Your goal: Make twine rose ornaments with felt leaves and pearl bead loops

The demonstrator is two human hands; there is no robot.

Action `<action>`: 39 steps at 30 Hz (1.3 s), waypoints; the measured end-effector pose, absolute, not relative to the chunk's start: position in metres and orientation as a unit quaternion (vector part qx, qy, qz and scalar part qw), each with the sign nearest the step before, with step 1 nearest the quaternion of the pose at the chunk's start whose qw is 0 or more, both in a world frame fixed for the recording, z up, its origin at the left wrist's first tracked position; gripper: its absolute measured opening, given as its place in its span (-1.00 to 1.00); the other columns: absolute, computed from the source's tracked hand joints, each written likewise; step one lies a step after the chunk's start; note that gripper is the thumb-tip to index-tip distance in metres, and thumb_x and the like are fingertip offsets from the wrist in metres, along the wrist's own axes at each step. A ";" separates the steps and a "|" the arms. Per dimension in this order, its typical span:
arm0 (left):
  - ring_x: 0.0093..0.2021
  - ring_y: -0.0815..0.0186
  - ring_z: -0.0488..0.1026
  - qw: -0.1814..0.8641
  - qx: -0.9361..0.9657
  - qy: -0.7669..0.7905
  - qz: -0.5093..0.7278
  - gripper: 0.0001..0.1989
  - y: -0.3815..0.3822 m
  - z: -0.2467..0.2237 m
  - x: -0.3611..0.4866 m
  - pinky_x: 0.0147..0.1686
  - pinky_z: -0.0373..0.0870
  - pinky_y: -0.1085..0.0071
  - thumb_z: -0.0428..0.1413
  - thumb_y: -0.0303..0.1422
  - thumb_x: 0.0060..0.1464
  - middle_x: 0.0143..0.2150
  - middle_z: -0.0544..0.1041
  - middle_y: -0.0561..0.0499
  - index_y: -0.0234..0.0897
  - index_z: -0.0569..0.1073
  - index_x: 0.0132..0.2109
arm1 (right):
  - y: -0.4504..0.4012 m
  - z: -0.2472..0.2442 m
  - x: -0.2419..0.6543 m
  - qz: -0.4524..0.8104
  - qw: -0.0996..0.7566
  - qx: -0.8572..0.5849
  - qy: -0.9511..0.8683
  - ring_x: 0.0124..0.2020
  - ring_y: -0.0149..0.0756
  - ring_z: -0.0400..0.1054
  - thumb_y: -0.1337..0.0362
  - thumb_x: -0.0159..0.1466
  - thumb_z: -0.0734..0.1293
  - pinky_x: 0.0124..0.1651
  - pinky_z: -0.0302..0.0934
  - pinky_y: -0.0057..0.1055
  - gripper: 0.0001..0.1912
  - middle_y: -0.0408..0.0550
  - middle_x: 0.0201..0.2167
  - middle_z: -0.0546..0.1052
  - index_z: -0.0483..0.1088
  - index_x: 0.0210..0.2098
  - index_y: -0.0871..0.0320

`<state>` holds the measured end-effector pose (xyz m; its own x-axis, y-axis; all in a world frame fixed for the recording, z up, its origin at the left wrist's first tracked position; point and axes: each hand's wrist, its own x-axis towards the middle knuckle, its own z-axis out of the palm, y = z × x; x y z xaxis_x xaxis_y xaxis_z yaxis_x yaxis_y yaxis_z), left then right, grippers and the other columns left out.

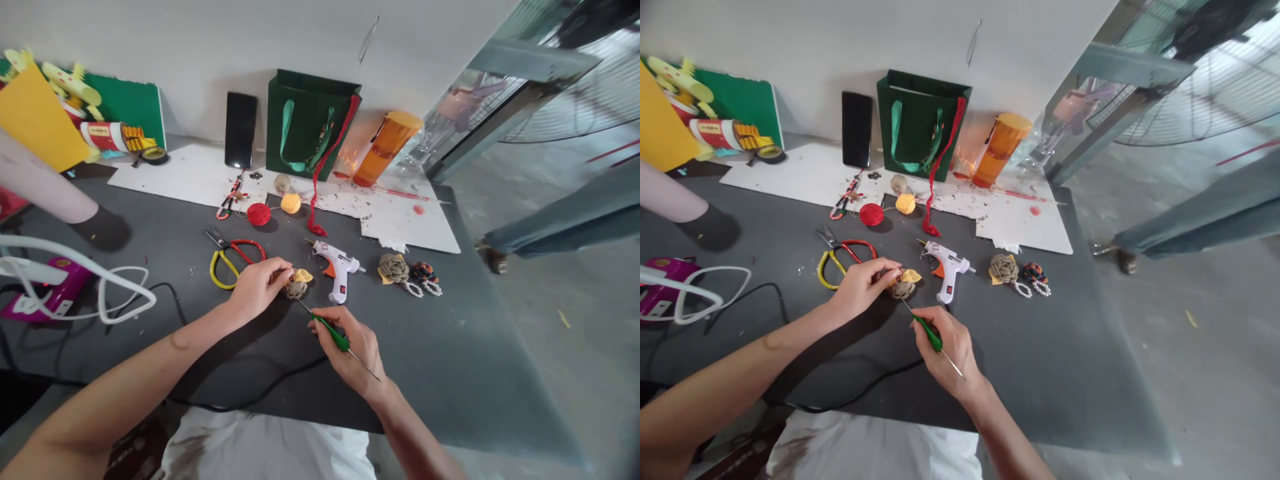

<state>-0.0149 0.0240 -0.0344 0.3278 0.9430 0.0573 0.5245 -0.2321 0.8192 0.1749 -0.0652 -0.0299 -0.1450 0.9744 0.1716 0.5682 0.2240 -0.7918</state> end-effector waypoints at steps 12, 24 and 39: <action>-0.36 0.32 0.49 0.335 0.748 0.491 0.294 -0.79 0.028 -0.041 -0.016 -0.36 0.31 0.47 -0.01 -0.27 0.22 -0.29 0.58 0.02 -0.23 0.48 -0.20 | -0.061 -0.035 0.173 0.238 0.366 -0.539 -0.720 -0.41 -0.33 0.52 0.36 0.28 0.25 -0.31 0.38 -0.46 -0.86 -0.09 -0.41 0.59 0.42 -0.19 0.13; -0.31 0.32 0.48 0.330 0.754 0.486 0.294 -0.81 0.028 -0.042 -0.016 -0.31 0.32 0.44 -0.01 -0.28 0.24 -0.28 0.57 0.01 -0.23 0.47 -0.21 | -0.058 -0.036 0.176 0.194 0.405 -0.485 -0.751 -0.38 -0.39 0.46 0.46 0.28 0.27 -0.27 0.35 -0.49 -0.83 -0.10 -0.39 0.54 0.44 -0.19 0.14; -0.34 0.35 0.45 0.282 0.773 0.476 0.310 -0.83 0.027 -0.045 -0.013 -0.32 0.30 0.45 -0.02 -0.32 0.25 -0.31 0.52 0.03 -0.24 0.42 -0.26 | -0.058 -0.035 0.175 0.175 0.415 -0.445 -0.774 -0.28 -0.33 0.47 0.49 0.28 0.26 -0.22 0.39 -0.44 -0.77 0.01 -0.28 0.53 0.50 -0.17 0.15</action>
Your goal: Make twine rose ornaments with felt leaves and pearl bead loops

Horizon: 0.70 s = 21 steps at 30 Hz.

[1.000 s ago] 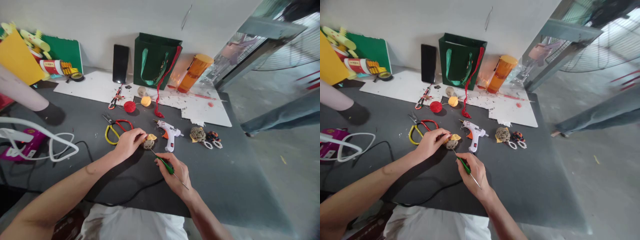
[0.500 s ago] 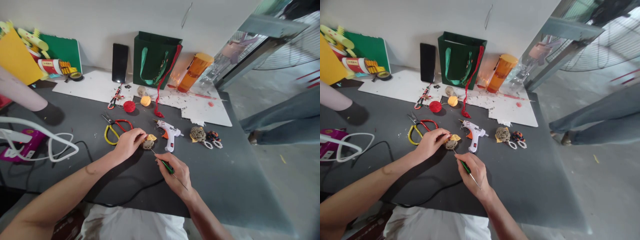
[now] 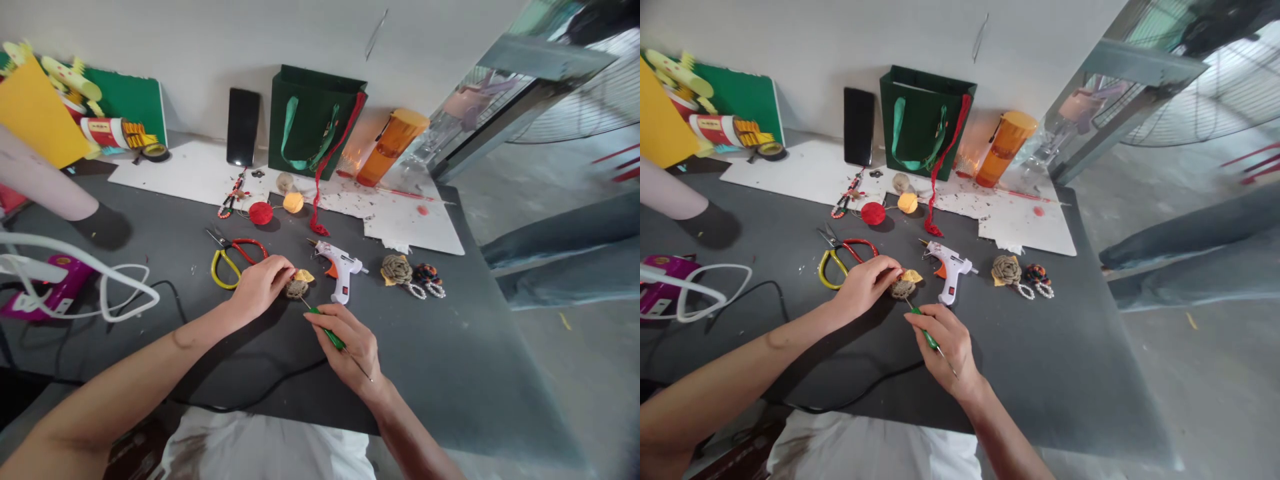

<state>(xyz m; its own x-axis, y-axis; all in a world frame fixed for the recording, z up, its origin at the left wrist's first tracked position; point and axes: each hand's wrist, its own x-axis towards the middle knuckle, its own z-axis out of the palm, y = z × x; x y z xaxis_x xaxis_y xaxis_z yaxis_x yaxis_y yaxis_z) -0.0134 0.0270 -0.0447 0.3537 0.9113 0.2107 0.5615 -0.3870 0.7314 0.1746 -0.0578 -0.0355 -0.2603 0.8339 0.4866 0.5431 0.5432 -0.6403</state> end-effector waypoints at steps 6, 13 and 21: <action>-0.33 0.34 0.44 0.284 0.776 0.472 0.308 -0.83 0.027 -0.043 -0.013 -0.31 0.30 0.44 -0.04 -0.34 0.26 -0.33 0.50 0.03 -0.25 0.40 -0.27 | -0.060 -0.033 0.173 0.174 0.418 -0.448 -0.771 -0.30 -0.32 0.47 0.50 0.25 0.26 -0.22 0.39 -0.41 -0.77 0.01 -0.30 0.53 0.49 -0.20 0.14; -0.33 0.35 0.44 0.281 0.778 0.471 0.307 -0.81 0.027 -0.044 -0.013 -0.33 0.28 0.44 -0.06 -0.31 0.27 -0.32 0.51 0.04 -0.23 0.41 -0.26 | -0.061 -0.032 0.172 0.169 0.428 -0.451 -0.765 -0.32 -0.31 0.46 0.50 0.24 0.27 -0.24 0.38 -0.42 -0.79 0.02 -0.31 0.52 0.49 -0.22 0.16; -0.31 0.33 0.45 0.284 0.777 0.474 0.302 -0.79 0.027 -0.043 -0.013 -0.30 0.31 0.42 -0.07 -0.30 0.27 -0.30 0.51 0.02 -0.23 0.40 -0.26 | -0.059 -0.032 0.170 0.167 0.414 -0.460 -0.767 -0.30 -0.29 0.46 0.48 0.26 0.24 -0.24 0.39 -0.39 -0.79 0.04 -0.31 0.52 0.49 -0.24 0.17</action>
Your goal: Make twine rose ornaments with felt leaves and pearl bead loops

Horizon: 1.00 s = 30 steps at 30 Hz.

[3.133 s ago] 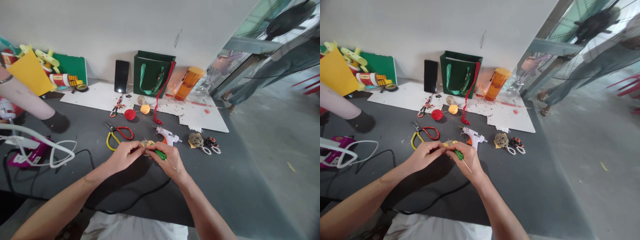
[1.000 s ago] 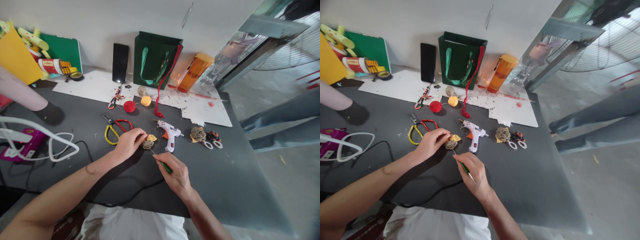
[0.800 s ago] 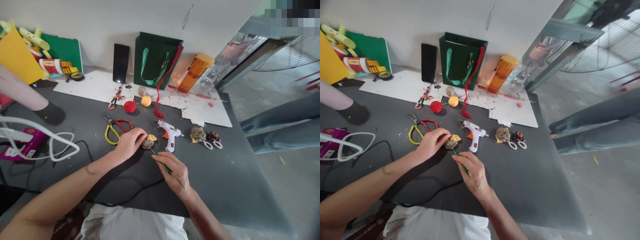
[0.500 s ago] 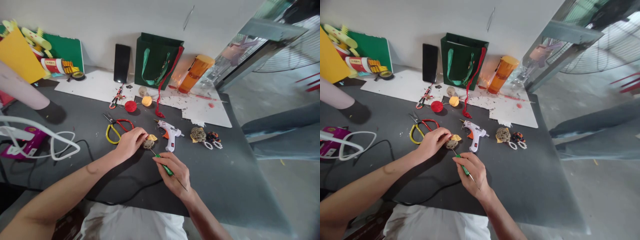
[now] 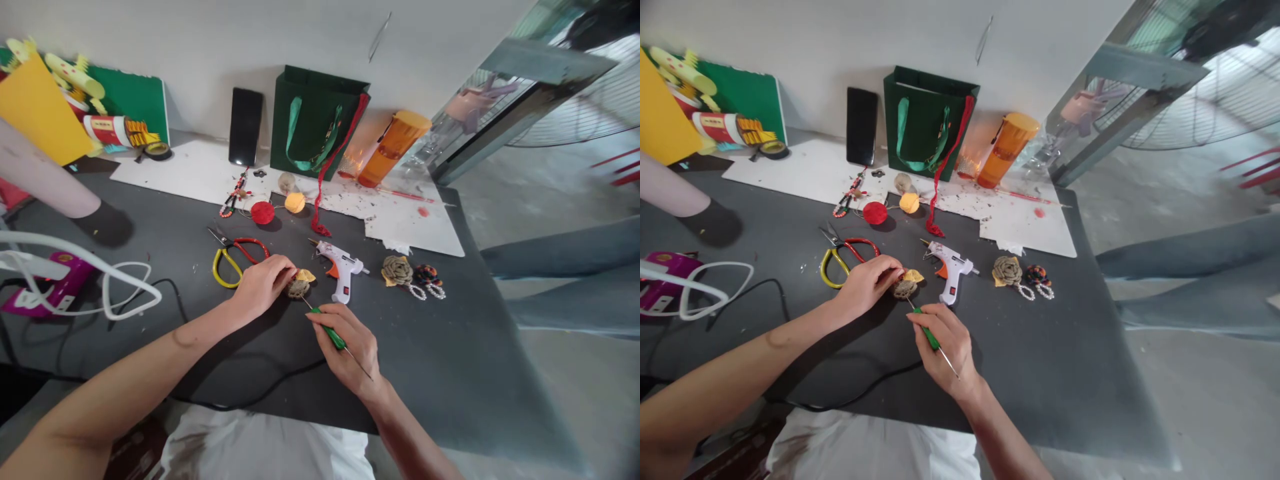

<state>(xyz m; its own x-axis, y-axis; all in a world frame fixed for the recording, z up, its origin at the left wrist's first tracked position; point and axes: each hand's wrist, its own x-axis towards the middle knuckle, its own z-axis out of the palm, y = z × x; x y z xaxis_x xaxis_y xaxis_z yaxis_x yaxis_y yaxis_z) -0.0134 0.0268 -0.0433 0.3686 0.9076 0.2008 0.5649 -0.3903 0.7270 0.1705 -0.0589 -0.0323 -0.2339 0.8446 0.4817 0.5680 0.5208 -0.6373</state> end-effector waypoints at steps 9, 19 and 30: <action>-0.31 0.33 0.44 0.286 0.780 0.471 0.297 -0.80 0.027 -0.043 -0.014 -0.28 0.30 0.42 -0.07 -0.31 0.27 -0.30 0.51 0.02 -0.24 0.40 -0.26 | -0.060 -0.034 0.170 0.183 0.405 -0.450 -0.774 -0.27 -0.30 0.45 0.50 0.27 0.23 -0.21 0.38 -0.38 -0.78 0.04 -0.29 0.51 0.46 -0.21 0.16; -0.33 0.34 0.44 0.287 0.775 0.476 0.302 -0.80 0.027 -0.045 -0.013 -0.32 0.29 0.43 -0.06 -0.30 0.26 -0.30 0.51 0.01 -0.24 0.41 -0.27 | -0.060 -0.037 0.168 0.150 0.408 -0.445 -0.783 -0.25 -0.29 0.46 0.51 0.27 0.23 -0.19 0.40 -0.38 -0.75 0.03 -0.27 0.51 0.47 -0.18 0.14; -0.45 0.38 0.36 0.319 0.750 0.492 0.308 -0.80 0.026 -0.040 -0.013 -0.43 0.21 0.47 -0.02 -0.30 0.22 -0.42 0.48 0.06 -0.25 0.44 -0.30 | -0.059 -0.038 0.170 0.129 0.394 -0.443 -0.795 -0.21 -0.28 0.47 0.50 0.29 0.21 -0.15 0.42 -0.38 -0.71 0.03 -0.22 0.51 0.49 -0.14 0.12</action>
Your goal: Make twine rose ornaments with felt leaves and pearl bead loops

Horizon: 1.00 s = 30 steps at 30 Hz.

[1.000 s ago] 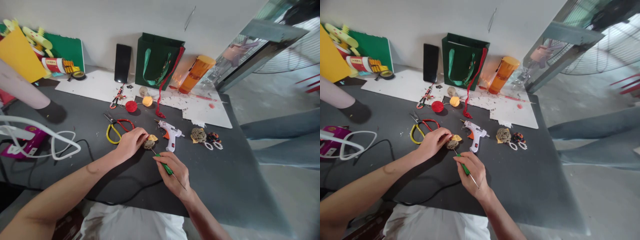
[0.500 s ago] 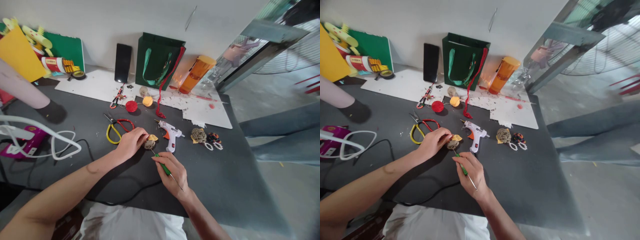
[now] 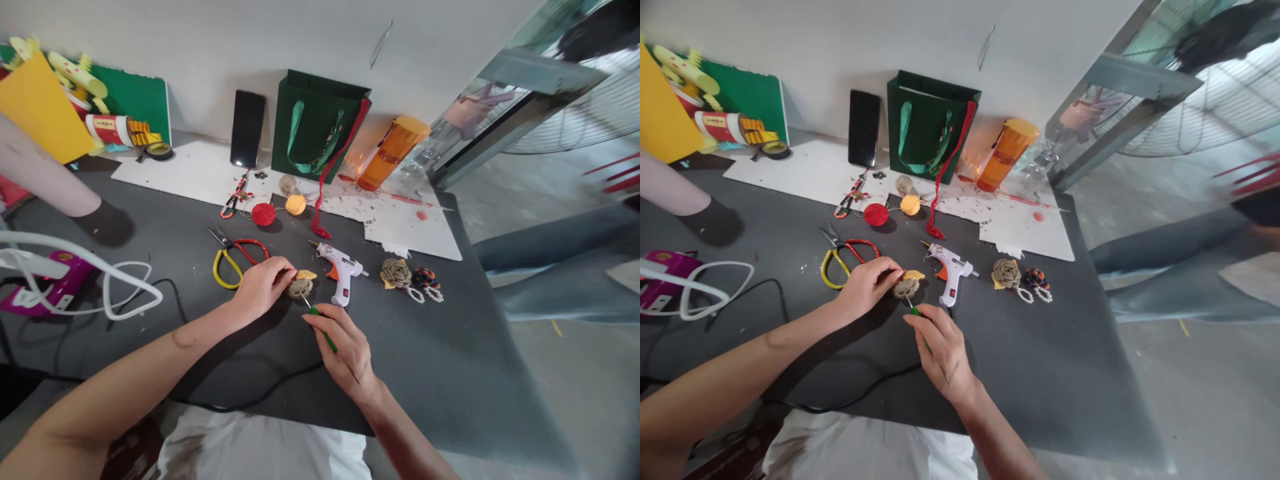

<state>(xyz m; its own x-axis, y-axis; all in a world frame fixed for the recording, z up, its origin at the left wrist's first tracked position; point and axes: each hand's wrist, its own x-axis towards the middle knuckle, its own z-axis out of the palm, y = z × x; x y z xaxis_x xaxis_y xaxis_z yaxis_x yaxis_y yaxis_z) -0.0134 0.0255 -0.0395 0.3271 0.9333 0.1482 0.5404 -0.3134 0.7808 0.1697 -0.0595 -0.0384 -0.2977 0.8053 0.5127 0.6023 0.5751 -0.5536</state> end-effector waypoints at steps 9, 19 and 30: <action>-0.62 0.45 0.27 0.551 0.579 0.486 0.353 -0.71 0.022 -0.029 -0.012 -0.65 0.16 0.54 0.02 -0.13 0.17 -0.54 0.37 0.13 -0.26 0.41 -0.30 | -0.063 -0.032 0.173 0.105 0.403 -0.424 -0.804 -0.16 -0.26 0.48 0.54 0.27 0.22 -0.11 0.43 -0.35 -0.67 0.04 -0.17 0.53 0.47 -0.10 0.10; -0.62 0.48 0.18 0.575 0.546 0.483 0.371 -0.71 0.016 -0.026 -0.011 -0.68 0.13 0.57 0.00 -0.11 0.17 -0.54 0.27 0.15 -0.24 0.35 -0.33 | -0.065 -0.028 0.171 0.099 0.394 -0.390 -0.826 -0.17 -0.24 0.48 0.54 0.27 0.21 -0.14 0.44 -0.31 -0.66 0.06 -0.15 0.52 0.45 -0.08 0.09; -0.70 0.53 0.17 0.656 0.414 0.504 0.380 -0.72 0.012 -0.023 -0.004 -0.75 0.05 0.60 0.08 -0.11 0.10 -0.56 0.30 0.18 -0.24 0.33 -0.36 | -0.065 -0.032 0.169 0.061 0.404 -0.374 -0.833 -0.17 -0.23 0.46 0.57 0.24 0.23 -0.15 0.42 -0.30 -0.64 0.06 -0.15 0.51 0.44 -0.06 0.11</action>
<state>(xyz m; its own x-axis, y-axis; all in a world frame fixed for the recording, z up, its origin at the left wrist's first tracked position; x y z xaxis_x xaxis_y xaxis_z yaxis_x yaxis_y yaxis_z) -0.0041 0.0125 -0.0228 0.2039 0.9159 -0.3459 -0.0807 0.3678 0.9264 0.1689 -0.0653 -0.0322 -0.3947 0.6720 0.6266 0.5732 0.7131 -0.4037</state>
